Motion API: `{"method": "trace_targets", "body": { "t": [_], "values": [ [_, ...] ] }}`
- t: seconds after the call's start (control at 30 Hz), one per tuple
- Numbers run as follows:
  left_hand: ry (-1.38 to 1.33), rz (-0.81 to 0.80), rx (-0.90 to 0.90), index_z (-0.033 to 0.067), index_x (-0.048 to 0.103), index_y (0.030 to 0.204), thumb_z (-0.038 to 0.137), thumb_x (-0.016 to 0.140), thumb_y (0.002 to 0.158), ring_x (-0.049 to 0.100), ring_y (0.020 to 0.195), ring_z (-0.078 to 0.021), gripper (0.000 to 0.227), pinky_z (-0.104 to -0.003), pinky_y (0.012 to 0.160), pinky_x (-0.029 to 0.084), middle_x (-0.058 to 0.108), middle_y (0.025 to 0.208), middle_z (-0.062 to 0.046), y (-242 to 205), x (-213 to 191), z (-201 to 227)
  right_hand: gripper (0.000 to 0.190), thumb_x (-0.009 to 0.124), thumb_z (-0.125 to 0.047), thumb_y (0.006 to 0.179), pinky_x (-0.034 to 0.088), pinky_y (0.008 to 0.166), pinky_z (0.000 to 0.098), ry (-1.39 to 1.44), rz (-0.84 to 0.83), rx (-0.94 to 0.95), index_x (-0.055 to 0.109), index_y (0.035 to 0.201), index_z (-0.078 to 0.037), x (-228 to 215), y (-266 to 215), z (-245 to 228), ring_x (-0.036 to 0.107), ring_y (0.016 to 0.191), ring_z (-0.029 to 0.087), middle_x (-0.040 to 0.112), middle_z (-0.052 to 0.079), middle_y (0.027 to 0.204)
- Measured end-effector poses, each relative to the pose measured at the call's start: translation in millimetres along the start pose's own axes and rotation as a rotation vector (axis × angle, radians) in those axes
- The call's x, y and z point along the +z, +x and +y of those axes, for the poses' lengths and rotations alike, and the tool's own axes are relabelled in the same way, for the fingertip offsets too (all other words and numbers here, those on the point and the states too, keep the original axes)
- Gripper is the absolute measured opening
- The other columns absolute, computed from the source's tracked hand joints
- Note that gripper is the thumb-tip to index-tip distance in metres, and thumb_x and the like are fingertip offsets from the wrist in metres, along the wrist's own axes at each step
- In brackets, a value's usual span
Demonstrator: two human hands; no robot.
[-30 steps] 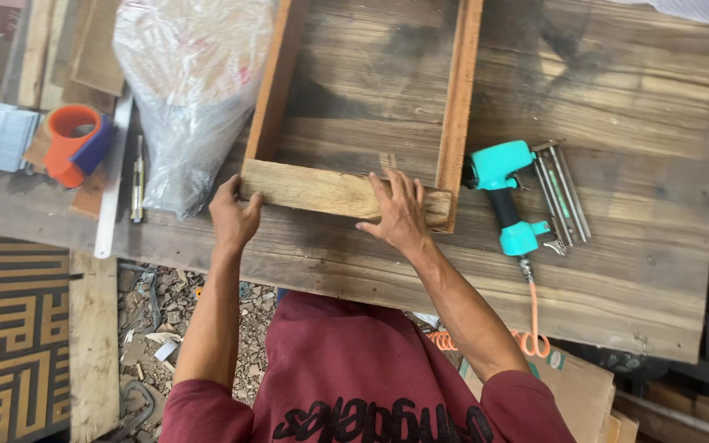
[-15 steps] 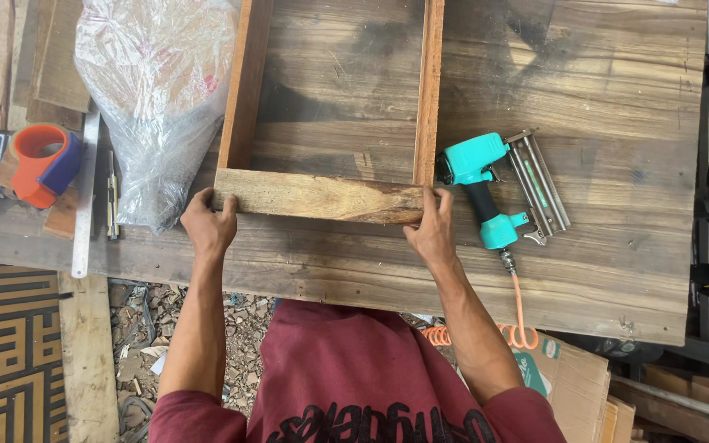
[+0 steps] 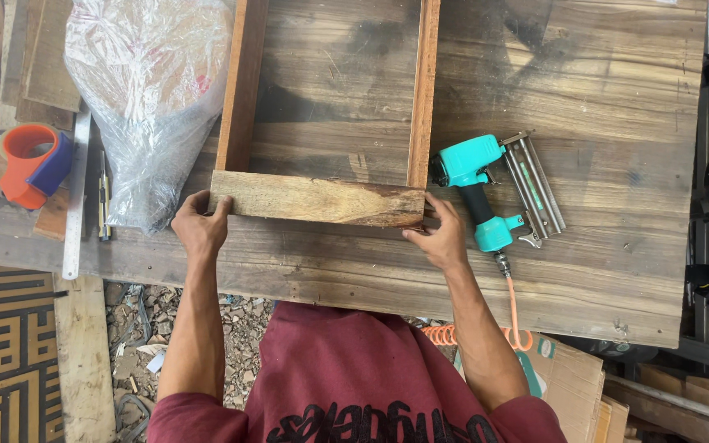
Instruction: The person assembles a rectangular wooden frame on a workbench. They position two long planks and a short crosspiece, then use a teal pneumatic nail gun to fasten the joints. Additional short pieces are added and nailed to complete the frame.
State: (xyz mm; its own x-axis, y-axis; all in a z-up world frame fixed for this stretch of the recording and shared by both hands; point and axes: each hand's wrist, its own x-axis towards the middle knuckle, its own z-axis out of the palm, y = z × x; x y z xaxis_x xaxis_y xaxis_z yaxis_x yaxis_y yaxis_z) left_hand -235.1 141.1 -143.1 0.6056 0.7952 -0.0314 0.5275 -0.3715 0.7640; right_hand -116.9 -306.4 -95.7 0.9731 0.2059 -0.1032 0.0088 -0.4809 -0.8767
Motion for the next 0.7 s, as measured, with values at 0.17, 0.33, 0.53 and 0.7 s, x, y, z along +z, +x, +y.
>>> {"method": "trace_targets", "body": {
  "t": [0.17,0.33,0.53,0.7],
  "values": [
    [-0.037,0.003,0.008,0.0048,0.077,0.113,0.028,0.093,0.077,0.073,0.087,-0.0391,0.046,-0.045,0.070,0.060,0.075,0.097,-0.022,2,-1,-3,0.083,0.087,0.005,0.067,0.061,0.082,0.0529,0.083,-0.006,0.029,0.058,0.144,-0.006,-4,-2,-12,0.063,0.114,0.050,0.060,0.025,0.119],
    [0.000,0.005,0.048,0.0053,0.077,0.109,0.027,0.095,0.075,0.073,0.081,-0.0380,0.044,-0.045,0.065,0.060,0.075,0.092,-0.021,4,4,-9,0.081,0.082,0.007,0.073,0.062,0.087,0.0493,0.140,-0.004,0.085,0.055,0.148,-0.008,-5,-4,-17,0.063,0.117,0.048,0.058,0.027,0.122],
    [0.018,-0.013,0.050,0.0077,0.078,0.108,0.028,0.096,0.075,0.073,0.081,-0.0368,0.042,-0.042,0.065,0.061,0.075,0.090,-0.018,9,3,-14,0.079,0.083,0.008,0.071,0.062,0.085,0.0471,0.094,-0.026,0.034,0.061,0.143,-0.010,-2,-3,0,0.063,0.117,0.047,0.061,0.023,0.120],
    [0.028,0.005,0.041,0.0083,0.079,0.108,0.031,0.097,0.076,0.073,0.084,-0.0365,0.043,-0.043,0.066,0.061,0.075,0.091,-0.017,9,1,-14,0.073,0.083,0.009,0.072,0.061,0.086,0.0527,0.021,-0.141,-0.066,0.063,0.141,-0.006,-12,-2,2,0.060,0.118,0.053,0.061,0.026,0.125]
  ]
}}
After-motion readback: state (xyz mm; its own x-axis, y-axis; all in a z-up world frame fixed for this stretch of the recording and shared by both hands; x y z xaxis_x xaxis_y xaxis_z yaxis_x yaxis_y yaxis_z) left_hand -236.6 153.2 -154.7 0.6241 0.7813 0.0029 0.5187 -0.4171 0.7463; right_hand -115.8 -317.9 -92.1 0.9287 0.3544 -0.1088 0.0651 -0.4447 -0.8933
